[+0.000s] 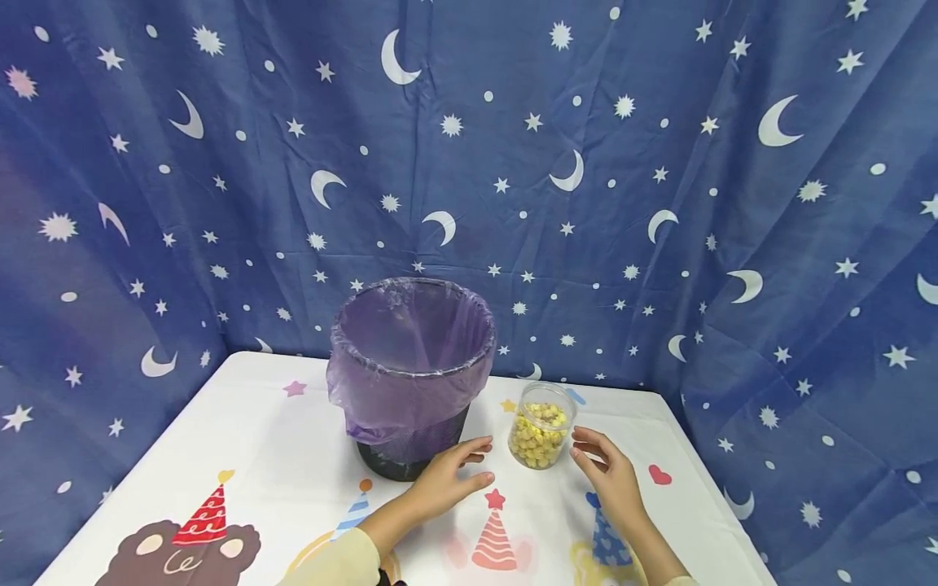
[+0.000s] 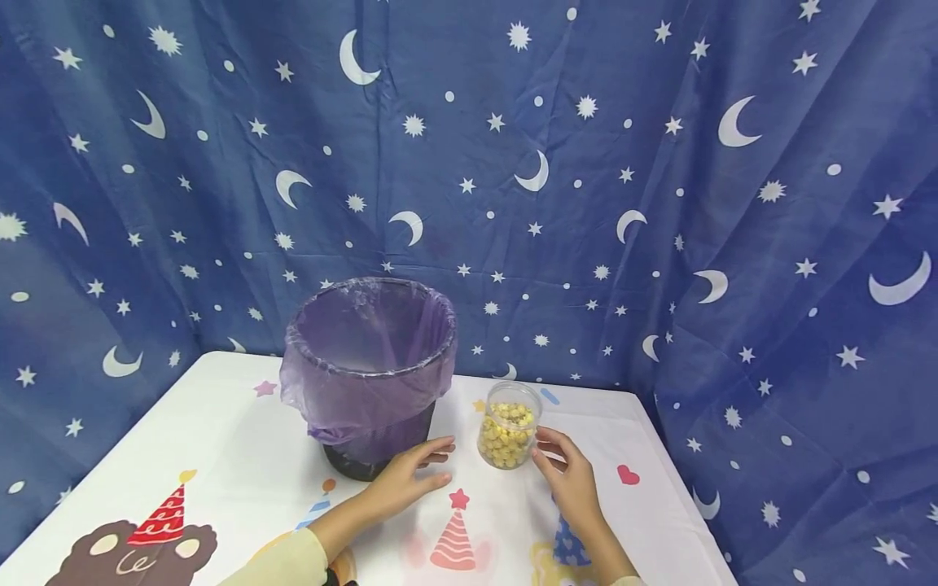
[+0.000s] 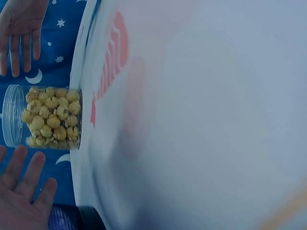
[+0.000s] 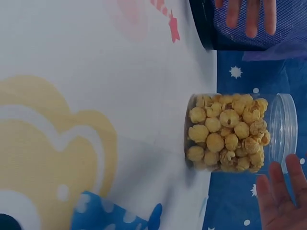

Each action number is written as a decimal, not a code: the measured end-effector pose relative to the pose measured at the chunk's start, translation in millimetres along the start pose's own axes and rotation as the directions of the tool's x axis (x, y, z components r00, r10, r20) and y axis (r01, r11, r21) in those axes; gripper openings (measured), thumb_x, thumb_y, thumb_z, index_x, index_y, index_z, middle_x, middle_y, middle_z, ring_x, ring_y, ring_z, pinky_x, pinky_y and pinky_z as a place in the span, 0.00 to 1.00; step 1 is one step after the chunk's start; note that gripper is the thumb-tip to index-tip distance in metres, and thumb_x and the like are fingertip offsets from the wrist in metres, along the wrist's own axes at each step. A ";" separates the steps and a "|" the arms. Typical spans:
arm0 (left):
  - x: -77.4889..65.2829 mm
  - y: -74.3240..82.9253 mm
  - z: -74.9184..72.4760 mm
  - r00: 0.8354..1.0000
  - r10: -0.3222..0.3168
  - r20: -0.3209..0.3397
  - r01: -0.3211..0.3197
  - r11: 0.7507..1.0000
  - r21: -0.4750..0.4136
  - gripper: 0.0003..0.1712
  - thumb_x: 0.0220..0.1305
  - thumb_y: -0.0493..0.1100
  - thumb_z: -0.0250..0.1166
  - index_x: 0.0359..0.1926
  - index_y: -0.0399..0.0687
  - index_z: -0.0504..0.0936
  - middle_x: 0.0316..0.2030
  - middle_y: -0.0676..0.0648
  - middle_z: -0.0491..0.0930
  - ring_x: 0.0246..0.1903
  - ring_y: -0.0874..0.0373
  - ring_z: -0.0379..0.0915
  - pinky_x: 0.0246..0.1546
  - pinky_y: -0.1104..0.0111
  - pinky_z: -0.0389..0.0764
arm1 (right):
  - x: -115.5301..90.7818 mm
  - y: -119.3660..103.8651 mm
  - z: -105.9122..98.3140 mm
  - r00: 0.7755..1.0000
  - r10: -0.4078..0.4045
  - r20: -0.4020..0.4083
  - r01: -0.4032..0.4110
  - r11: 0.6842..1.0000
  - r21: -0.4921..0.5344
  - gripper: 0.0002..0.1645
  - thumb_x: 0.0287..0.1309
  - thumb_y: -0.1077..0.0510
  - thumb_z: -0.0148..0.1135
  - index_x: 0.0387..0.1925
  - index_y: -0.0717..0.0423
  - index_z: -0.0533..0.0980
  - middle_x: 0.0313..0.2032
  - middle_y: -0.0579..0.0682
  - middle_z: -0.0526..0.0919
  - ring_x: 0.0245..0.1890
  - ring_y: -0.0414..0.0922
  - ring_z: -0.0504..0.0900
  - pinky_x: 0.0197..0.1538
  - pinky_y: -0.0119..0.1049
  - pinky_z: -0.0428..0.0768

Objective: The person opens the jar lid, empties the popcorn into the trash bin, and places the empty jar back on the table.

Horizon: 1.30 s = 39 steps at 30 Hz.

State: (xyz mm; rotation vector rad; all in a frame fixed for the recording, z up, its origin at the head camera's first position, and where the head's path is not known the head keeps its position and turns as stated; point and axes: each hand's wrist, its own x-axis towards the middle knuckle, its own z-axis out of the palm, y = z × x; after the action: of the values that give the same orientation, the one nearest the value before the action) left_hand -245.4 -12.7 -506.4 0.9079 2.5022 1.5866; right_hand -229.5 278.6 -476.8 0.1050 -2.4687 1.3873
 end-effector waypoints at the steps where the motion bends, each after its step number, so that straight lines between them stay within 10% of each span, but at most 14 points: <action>1: 4.2 0.0 2.1 1.000 -0.001 -0.002 0.001 1.000 -0.003 0.36 0.69 0.58 0.61 0.72 0.51 0.64 0.64 0.46 0.73 0.60 0.49 0.74 0.63 0.49 0.74 | 1.5 -3.8 -0.6 1.000 0.007 -0.005 -0.007 1.000 0.001 0.24 0.65 0.51 0.64 0.59 0.54 0.76 0.55 0.51 0.81 0.54 0.49 0.80 0.52 0.24 0.80; 12: 44.4 -9.5 16.1 0.999 -0.042 -0.020 0.040 0.995 -0.086 0.40 0.63 0.51 0.68 0.70 0.42 0.65 0.65 0.40 0.70 0.62 0.42 0.71 0.64 0.46 0.73 | 30.9 6.0 -7.2 0.997 0.082 0.000 -0.082 0.996 0.027 0.31 0.61 0.50 0.68 0.63 0.54 0.72 0.58 0.56 0.77 0.57 0.53 0.78 0.52 0.21 0.78; 21: 71.5 -9.8 25.6 0.994 -0.106 -0.038 0.101 0.989 -0.106 0.43 0.60 0.47 0.71 0.72 0.39 0.62 0.66 0.37 0.68 0.63 0.38 0.69 0.62 0.46 0.76 | 52.8 13.3 -11.8 0.976 0.192 0.099 -0.198 0.979 0.051 0.43 0.60 0.44 0.68 0.71 0.53 0.62 0.68 0.58 0.68 0.65 0.56 0.71 0.66 0.54 0.75; 39: 105.0 -26.0 34.0 0.999 -0.052 0.006 0.052 0.994 -0.099 0.51 0.55 0.52 0.75 0.71 0.34 0.60 0.65 0.33 0.66 0.62 0.33 0.67 0.65 0.47 0.72 | 69.9 21.7 -0.4 0.962 0.168 0.215 -0.180 0.983 0.039 0.50 0.54 0.51 0.74 0.73 0.51 0.57 0.71 0.60 0.62 0.68 0.60 0.67 0.66 0.53 0.75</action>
State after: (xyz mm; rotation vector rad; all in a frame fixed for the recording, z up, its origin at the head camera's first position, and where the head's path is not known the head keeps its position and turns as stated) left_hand -332.6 59.0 -516.6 0.8260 2.3993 1.6744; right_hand -300.5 296.4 -473.5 0.0511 -2.6664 1.5961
